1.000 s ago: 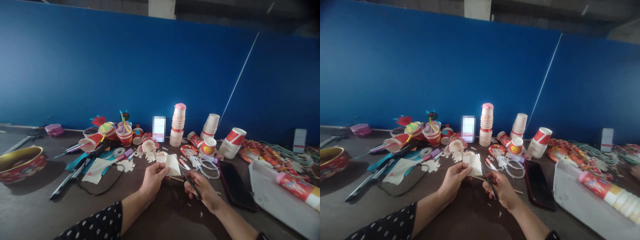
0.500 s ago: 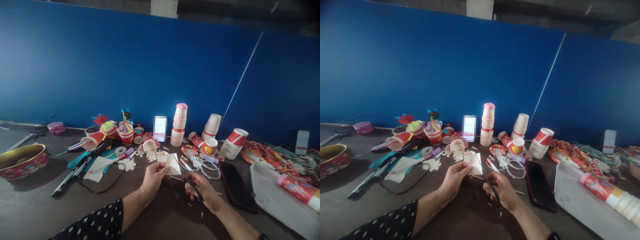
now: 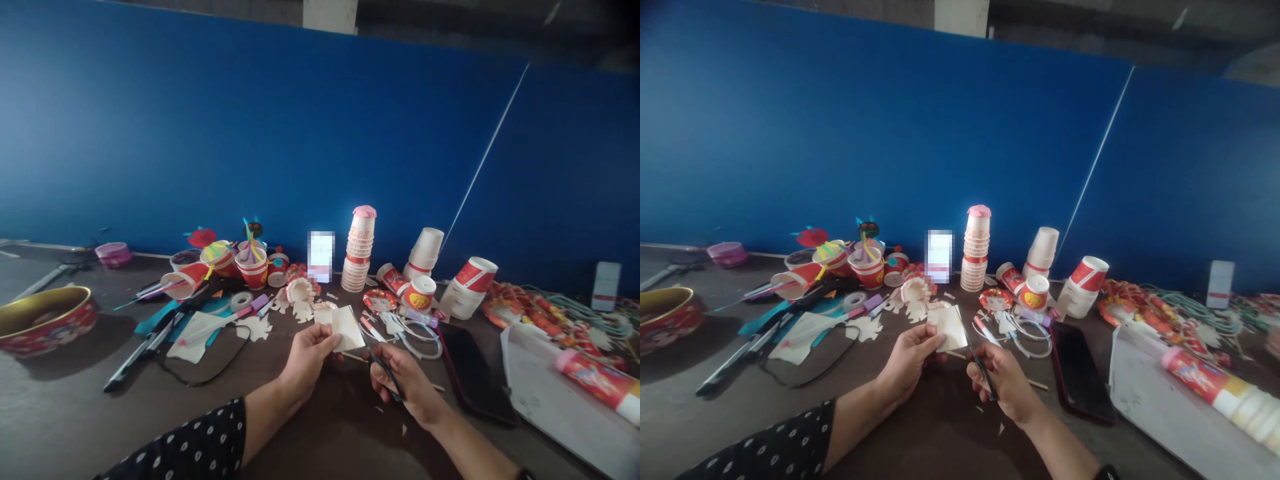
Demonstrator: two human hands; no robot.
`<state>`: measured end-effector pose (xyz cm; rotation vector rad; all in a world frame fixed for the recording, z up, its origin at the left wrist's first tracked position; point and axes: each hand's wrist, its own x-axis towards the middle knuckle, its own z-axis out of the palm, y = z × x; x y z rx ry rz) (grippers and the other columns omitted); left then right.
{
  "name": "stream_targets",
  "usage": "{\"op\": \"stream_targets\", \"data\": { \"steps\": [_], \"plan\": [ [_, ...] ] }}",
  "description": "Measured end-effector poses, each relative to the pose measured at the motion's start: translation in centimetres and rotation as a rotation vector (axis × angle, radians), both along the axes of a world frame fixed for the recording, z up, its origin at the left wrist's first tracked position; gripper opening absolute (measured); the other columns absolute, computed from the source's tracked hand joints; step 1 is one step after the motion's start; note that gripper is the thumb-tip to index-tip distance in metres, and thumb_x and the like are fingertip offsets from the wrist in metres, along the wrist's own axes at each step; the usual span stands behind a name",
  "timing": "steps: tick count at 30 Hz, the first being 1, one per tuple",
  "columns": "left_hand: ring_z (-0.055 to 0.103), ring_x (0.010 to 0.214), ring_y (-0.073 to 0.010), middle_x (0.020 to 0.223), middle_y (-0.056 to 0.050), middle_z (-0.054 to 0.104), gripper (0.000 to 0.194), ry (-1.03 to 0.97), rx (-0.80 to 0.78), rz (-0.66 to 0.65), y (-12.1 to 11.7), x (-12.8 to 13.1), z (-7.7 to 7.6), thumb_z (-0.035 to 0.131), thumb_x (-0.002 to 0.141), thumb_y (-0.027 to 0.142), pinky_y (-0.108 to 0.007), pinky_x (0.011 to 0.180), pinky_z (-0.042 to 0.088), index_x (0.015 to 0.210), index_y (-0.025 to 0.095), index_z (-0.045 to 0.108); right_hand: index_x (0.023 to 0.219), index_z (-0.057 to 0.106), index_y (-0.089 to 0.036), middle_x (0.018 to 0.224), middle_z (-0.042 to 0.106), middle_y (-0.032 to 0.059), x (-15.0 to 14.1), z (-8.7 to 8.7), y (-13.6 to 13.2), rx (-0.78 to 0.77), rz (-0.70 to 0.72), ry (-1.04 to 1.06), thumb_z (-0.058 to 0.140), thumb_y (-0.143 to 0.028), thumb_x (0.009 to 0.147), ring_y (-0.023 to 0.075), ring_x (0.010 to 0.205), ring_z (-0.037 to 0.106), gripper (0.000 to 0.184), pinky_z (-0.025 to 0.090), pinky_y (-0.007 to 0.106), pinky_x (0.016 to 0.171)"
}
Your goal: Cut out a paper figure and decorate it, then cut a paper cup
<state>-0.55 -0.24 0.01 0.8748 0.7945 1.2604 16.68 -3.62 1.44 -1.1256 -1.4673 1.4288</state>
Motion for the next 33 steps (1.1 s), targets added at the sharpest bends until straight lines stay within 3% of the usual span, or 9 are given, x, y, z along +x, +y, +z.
{"op": "stream_targets", "data": {
  "steps": [17, 33],
  "plan": [
    [0.051, 0.046, -0.0079, 0.057, 0.002, 0.057, 0.034, -0.049, -0.032, -0.014, -0.35, 0.16, 0.33, 0.078, 0.053, 0.032, -0.021, 0.049, 0.04, 0.06, 0.015, 0.05, 0.082, 0.052, -0.015, 0.054, 0.051, -0.0049, -0.22, 0.07, -0.2, 0.049, -0.013, -0.023, 0.063, -0.062, 0.064, 0.006, 0.038, 0.04, 0.051, 0.027, 0.02, 0.039],
    [0.051, 0.048, -0.008, 0.058, 0.002, 0.057, 0.034, -0.051, -0.05, -0.013, -0.43, 0.16, 0.57, 0.078, 0.051, 0.032, -0.022, 0.05, 0.041, 0.059, 0.014, 0.051, 0.077, 0.053, -0.016, 0.048, 0.049, -0.0069, -0.79, 0.48, -0.29, 0.003, -0.08, -0.003, 0.067, -0.06, 0.058, 0.0053, 0.035, 0.037, 0.05, 0.026, 0.02, 0.037]
  ]
}}
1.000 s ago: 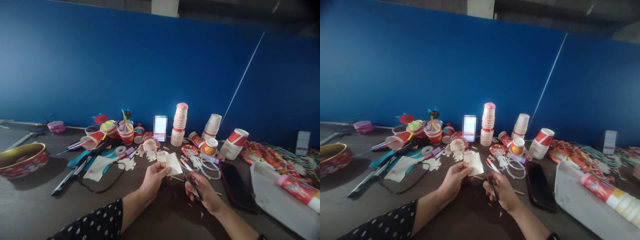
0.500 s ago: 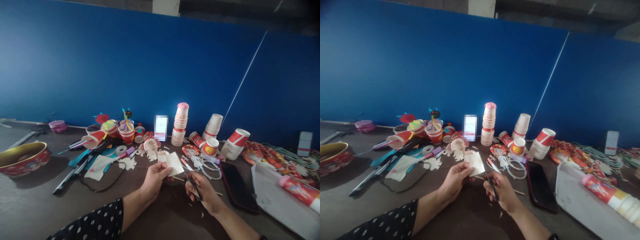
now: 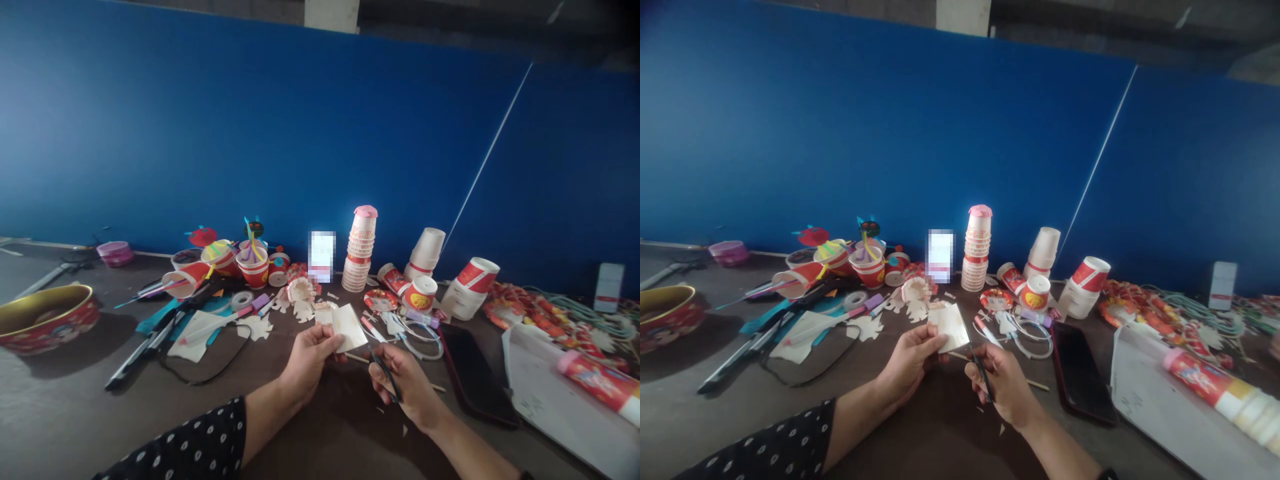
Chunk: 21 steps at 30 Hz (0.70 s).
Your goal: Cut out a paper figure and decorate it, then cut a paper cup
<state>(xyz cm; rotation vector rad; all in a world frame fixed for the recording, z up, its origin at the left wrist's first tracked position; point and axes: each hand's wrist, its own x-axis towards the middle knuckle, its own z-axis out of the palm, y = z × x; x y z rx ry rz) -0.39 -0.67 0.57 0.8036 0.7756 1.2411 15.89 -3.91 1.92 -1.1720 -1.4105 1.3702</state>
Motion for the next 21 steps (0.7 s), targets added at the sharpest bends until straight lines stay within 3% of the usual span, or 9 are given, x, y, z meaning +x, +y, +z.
{"op": "stream_targets", "data": {
  "steps": [21],
  "plan": [
    [0.05, 0.045, -0.0065, 0.057, 0.003, 0.057, 0.03, -0.008, 0.007, 0.003, 0.13, -0.11, -0.11, 0.077, 0.054, 0.029, -0.021, 0.049, 0.04, 0.06, 0.014, 0.052, 0.077, 0.054, -0.015, 0.047, 0.046, -0.0079, -0.2, 0.02, -0.23, -0.01, -0.027, 0.015, 0.067, -0.056, 0.061, 0.0049, 0.038, 0.035, 0.046, 0.025, 0.019, 0.036]
  ]
}}
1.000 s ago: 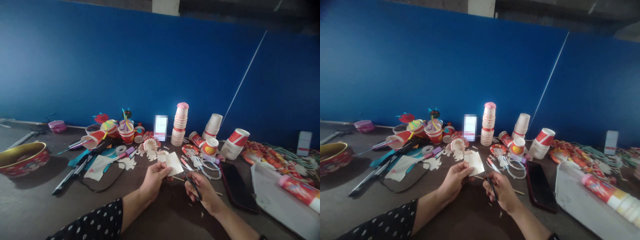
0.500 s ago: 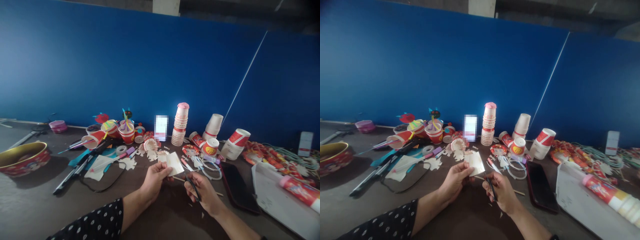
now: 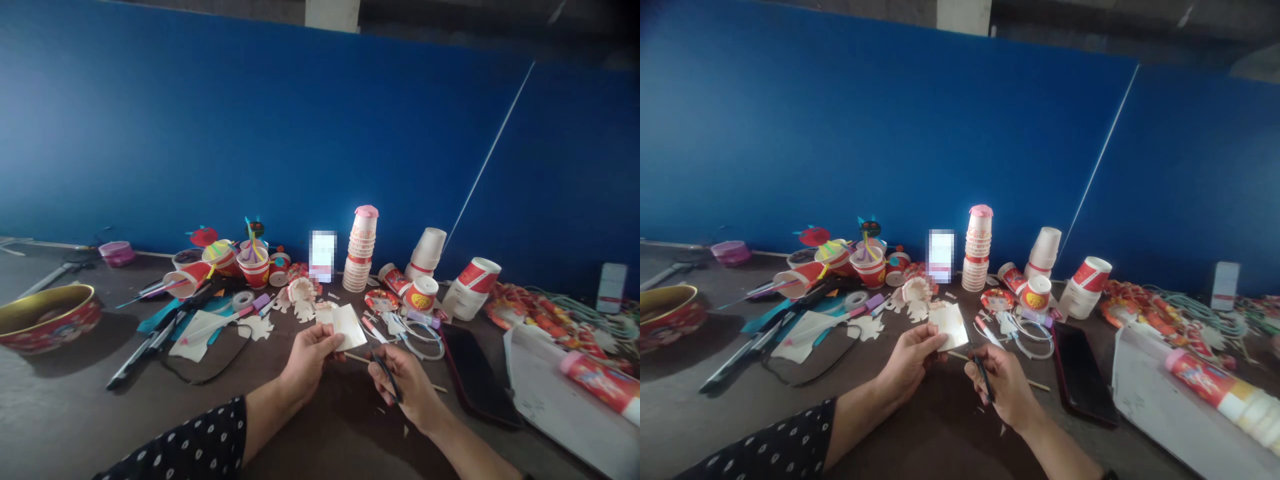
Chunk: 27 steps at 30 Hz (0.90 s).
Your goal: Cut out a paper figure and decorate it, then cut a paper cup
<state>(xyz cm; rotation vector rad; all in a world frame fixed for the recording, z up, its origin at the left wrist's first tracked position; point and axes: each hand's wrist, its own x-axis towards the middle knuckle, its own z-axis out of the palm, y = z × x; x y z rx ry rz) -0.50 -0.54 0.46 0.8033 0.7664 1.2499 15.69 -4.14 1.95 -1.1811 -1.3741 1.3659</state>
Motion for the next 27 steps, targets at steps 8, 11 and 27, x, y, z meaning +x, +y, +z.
{"op": "stream_targets", "data": {
  "steps": [8, 11, 27],
  "plan": [
    [0.05, 0.044, -0.0069, 0.055, 0.003, 0.056, 0.03, -0.012, 0.018, -0.014, 0.01, 0.0, 0.02, 0.076, 0.054, 0.028, -0.02, 0.049, 0.039, 0.061, 0.014, 0.052, 0.075, 0.052, -0.016, 0.045, 0.045, -0.008, -0.02, -0.41, 0.16, 0.03, -0.011, -0.03, 0.066, -0.057, 0.063, 0.0044, 0.035, 0.034, 0.045, 0.025, 0.019, 0.036],
    [0.05, 0.044, -0.0071, 0.055, 0.003, 0.056, 0.03, -0.012, 0.015, -0.015, 0.06, 0.03, 0.0, 0.077, 0.054, 0.028, -0.02, 0.049, 0.038, 0.061, 0.014, 0.052, 0.075, 0.052, -0.016, 0.046, 0.045, -0.0078, -0.03, -0.27, 0.06, 0.049, -0.004, -0.036, 0.065, -0.057, 0.064, 0.0044, 0.035, 0.033, 0.045, 0.024, 0.019, 0.037],
    [0.047, 0.044, -0.006, 0.052, 0.003, 0.055, 0.028, -0.016, 0.007, 0.013, 0.22, -0.13, 0.26, 0.077, 0.052, 0.028, -0.019, 0.047, 0.037, 0.059, 0.013, 0.054, 0.078, 0.054, -0.014, 0.047, 0.042, -0.0085, 0.27, -0.6, 0.15, 0.069, 0.019, -0.072, 0.062, -0.056, 0.07, 0.0038, 0.037, 0.031, 0.043, 0.023, 0.019, 0.037]
  ]
}}
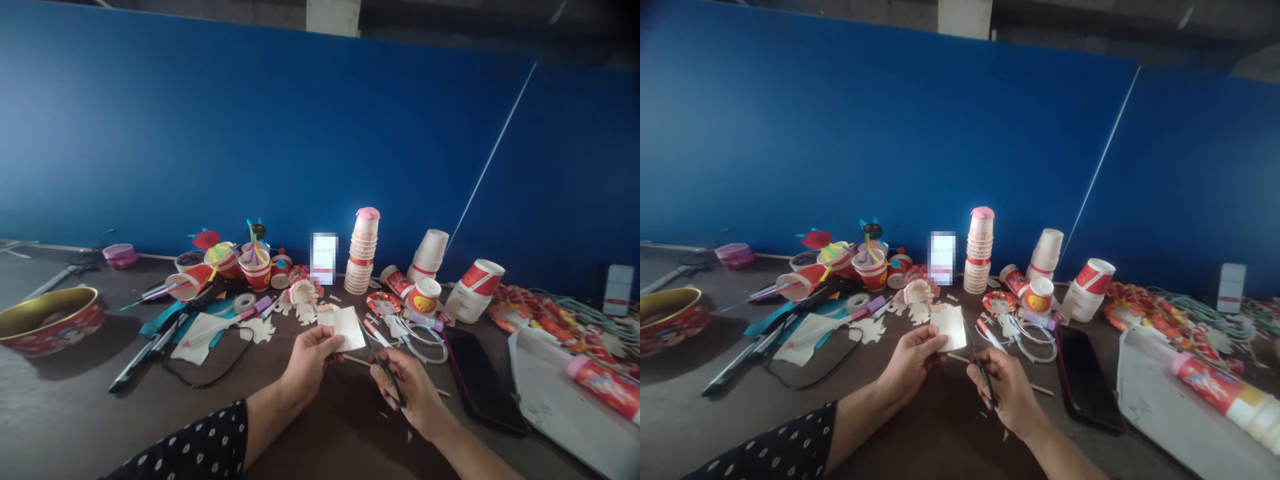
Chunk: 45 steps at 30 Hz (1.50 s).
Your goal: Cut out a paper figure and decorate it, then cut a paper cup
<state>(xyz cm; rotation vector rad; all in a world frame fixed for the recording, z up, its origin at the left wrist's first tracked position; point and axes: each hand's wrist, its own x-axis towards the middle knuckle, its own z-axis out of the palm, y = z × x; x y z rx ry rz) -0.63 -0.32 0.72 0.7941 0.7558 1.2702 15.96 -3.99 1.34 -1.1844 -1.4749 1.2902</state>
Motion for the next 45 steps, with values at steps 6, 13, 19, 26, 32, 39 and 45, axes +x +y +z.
{"op": "stream_targets", "data": {
  "steps": [6, 13, 19, 26, 32, 39, 45],
  "plan": [
    [0.046, 0.044, -0.0051, 0.052, 0.003, 0.055, 0.025, 0.011, -0.005, 0.013, 0.1, -0.2, -0.2, 0.076, 0.054, 0.026, -0.017, 0.046, 0.034, 0.06, 0.013, 0.056, 0.078, 0.054, -0.014, 0.046, 0.042, -0.0087, 0.2, -0.1, 0.0, 0.005, 0.012, -0.003, 0.061, -0.056, 0.071, 0.0034, 0.037, 0.032, 0.044, 0.022, 0.019, 0.037],
    [0.046, 0.044, -0.005, 0.052, 0.002, 0.056, 0.023, 0.008, -0.017, 0.038, 0.3, -0.3, -0.2, 0.076, 0.053, 0.025, -0.017, 0.046, 0.033, 0.06, 0.012, 0.058, 0.081, 0.055, -0.014, 0.046, 0.041, -0.0091, 0.5, -0.4, 0.1, 0.006, 0.026, 0.002, 0.061, -0.054, 0.073, 0.0033, 0.036, 0.031, 0.041, 0.023, 0.018, 0.036],
    [0.045, 0.048, -0.0052, 0.055, 0.001, 0.057, 0.019, -0.021, -0.003, 0.073, 0.6, -0.5, -0.3, 0.075, 0.054, 0.023, -0.018, 0.048, 0.034, 0.062, 0.013, 0.062, 0.081, 0.056, -0.013, 0.044, 0.043, -0.0091, 1.1, -0.3, 0.2, -0.022, 0.045, -0.027, 0.064, -0.055, 0.069, 0.0031, 0.035, 0.031, 0.044, 0.024, 0.018, 0.036],
    [0.044, 0.048, -0.0049, 0.055, 0.001, 0.056, 0.019, -0.039, -0.014, 0.092, 0.6, -0.5, -0.3, 0.076, 0.052, 0.023, -0.018, 0.048, 0.032, 0.061, 0.012, 0.064, 0.079, 0.056, -0.014, 0.043, 0.041, -0.0098, 1.1, 0.5, -0.1, -0.04, 0.044, -0.046, 0.065, -0.055, 0.068, 0.0026, 0.034, 0.03, 0.044, 0.022, 0.017, 0.035],
    [0.044, 0.048, -0.0051, 0.056, 0.001, 0.057, 0.02, -0.035, -0.009, 0.108, 0.9, -0.6, -0.4, 0.076, 0.052, 0.023, -0.018, 0.047, 0.032, 0.063, 0.012, 0.065, 0.078, 0.054, -0.014, 0.043, 0.04, -0.0101, 1.4, 0.7, 0.0, -0.078, 0.059, -0.078, 0.064, -0.057, 0.067, 0.0021, 0.034, 0.029, 0.046, 0.021, 0.017, 0.035],
    [0.043, 0.047, -0.005, 0.055, 0.0, 0.057, 0.021, -0.027, 0.001, 0.121, 1.0, -0.8, -0.5, 0.076, 0.053, 0.024, -0.018, 0.046, 0.03, 0.065, 0.01, 0.065, 0.078, 0.054, -0.014, 0.045, 0.04, -0.0101, 1.8, 1.0, 0.0, -0.087, 0.097, -0.077, 0.065, -0.056, 0.066, 0.0017, 0.034, 0.03, 0.046, 0.022, 0.016, 0.034],
    [0.043, 0.047, -0.0055, 0.055, 0.0, 0.057, 0.023, -0.007, 0.008, 0.134, 1.1, -0.8, -0.6, 0.076, 0.052, 0.026, -0.019, 0.046, 0.03, 0.066, 0.01, 0.066, 0.078, 0.055, -0.014, 0.045, 0.04, -0.0093, 2.2, 0.8, 0.2, -0.084, 0.128, -0.075, 0.064, -0.054, 0.068, 0.0016, 0.033, 0.029, 0.043, 0.021, 0.016, 0.033]
  ]
}}
